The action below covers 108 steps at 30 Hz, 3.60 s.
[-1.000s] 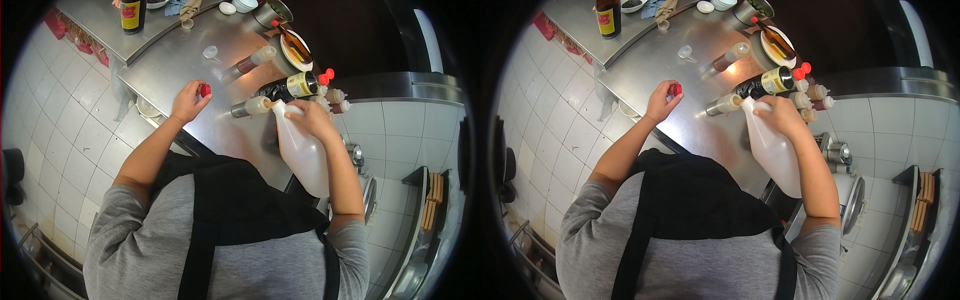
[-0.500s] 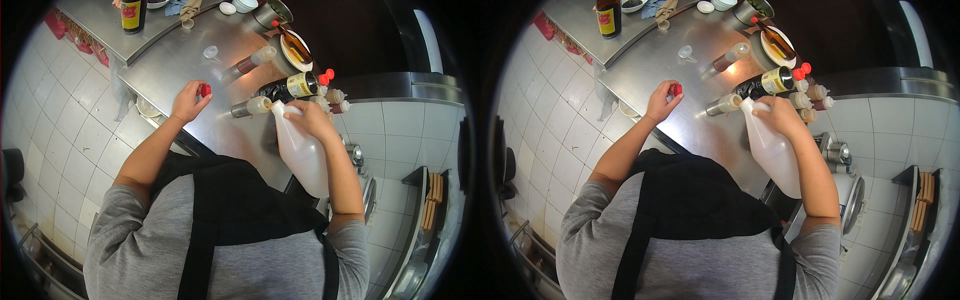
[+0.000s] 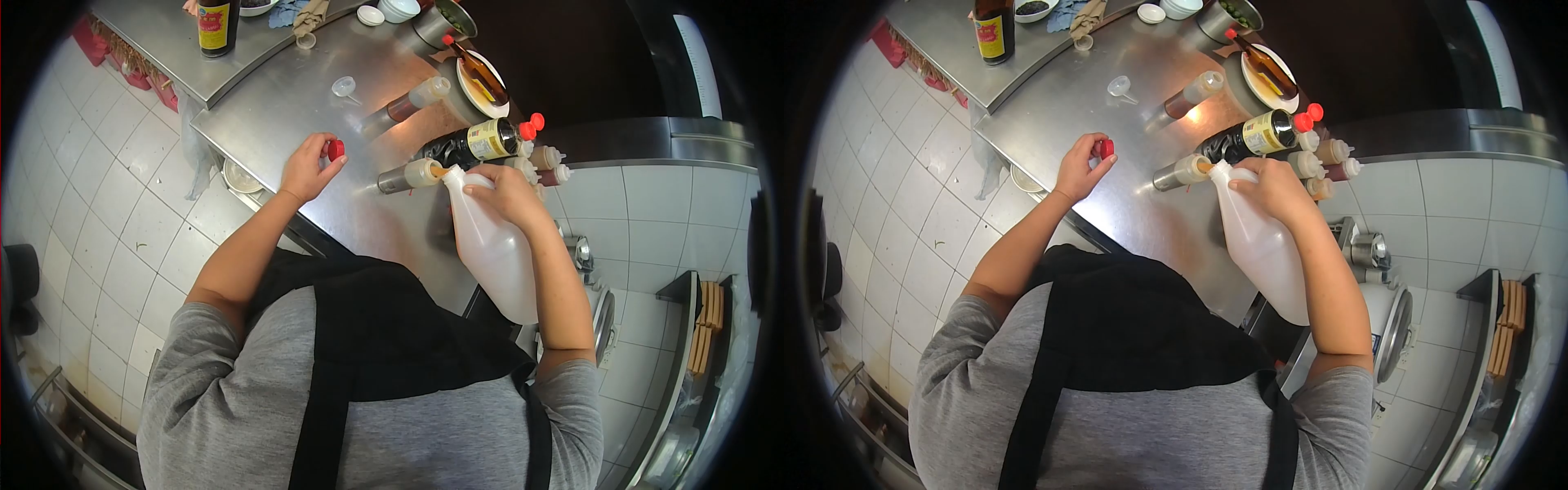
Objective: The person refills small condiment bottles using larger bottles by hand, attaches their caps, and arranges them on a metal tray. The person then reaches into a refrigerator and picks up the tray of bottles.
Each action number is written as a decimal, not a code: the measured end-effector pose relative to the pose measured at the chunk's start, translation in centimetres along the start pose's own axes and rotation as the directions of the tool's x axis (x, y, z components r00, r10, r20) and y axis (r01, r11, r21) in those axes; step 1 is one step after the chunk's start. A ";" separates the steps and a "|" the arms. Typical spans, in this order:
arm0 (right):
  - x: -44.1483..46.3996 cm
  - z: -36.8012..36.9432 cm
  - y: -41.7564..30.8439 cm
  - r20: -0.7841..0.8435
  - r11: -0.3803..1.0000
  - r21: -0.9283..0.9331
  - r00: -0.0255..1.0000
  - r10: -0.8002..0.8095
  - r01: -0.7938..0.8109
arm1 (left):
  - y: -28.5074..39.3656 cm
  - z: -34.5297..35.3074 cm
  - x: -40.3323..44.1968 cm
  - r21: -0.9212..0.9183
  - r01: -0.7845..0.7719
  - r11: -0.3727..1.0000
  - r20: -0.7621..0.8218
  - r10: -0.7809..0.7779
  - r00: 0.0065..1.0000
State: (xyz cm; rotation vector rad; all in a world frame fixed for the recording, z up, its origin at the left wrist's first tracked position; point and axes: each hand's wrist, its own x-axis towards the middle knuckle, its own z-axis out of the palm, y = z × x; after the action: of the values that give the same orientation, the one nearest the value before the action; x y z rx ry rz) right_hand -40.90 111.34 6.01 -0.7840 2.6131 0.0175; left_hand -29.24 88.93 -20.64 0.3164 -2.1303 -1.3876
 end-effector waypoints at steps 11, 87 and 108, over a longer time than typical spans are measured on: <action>0.0 -0.2 0.0 0.000 1.000 0.004 1.000 -0.012 0.012 | -0.3 0.1 0.0 -0.006 -0.014 1.000 -0.009 0.014 1.000; -34.4 18.6 28.3 -0.565 0.649 0.740 0.687 0.456 0.177 | 40.2 31.3 -9.9 -0.403 -0.336 0.851 0.898 0.439 0.036; -33.7 27.4 33.4 -0.436 0.314 0.899 0.692 0.575 0.305 | 34.9 41.4 -16.9 -0.457 -0.763 0.458 0.738 0.674 -0.037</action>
State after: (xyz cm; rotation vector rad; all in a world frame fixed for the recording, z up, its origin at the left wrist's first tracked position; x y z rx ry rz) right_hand -22.66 160.61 -9.49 0.0113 2.5261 -2.0259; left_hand -35.73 143.74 -7.36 -1.7452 -2.3524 -0.7094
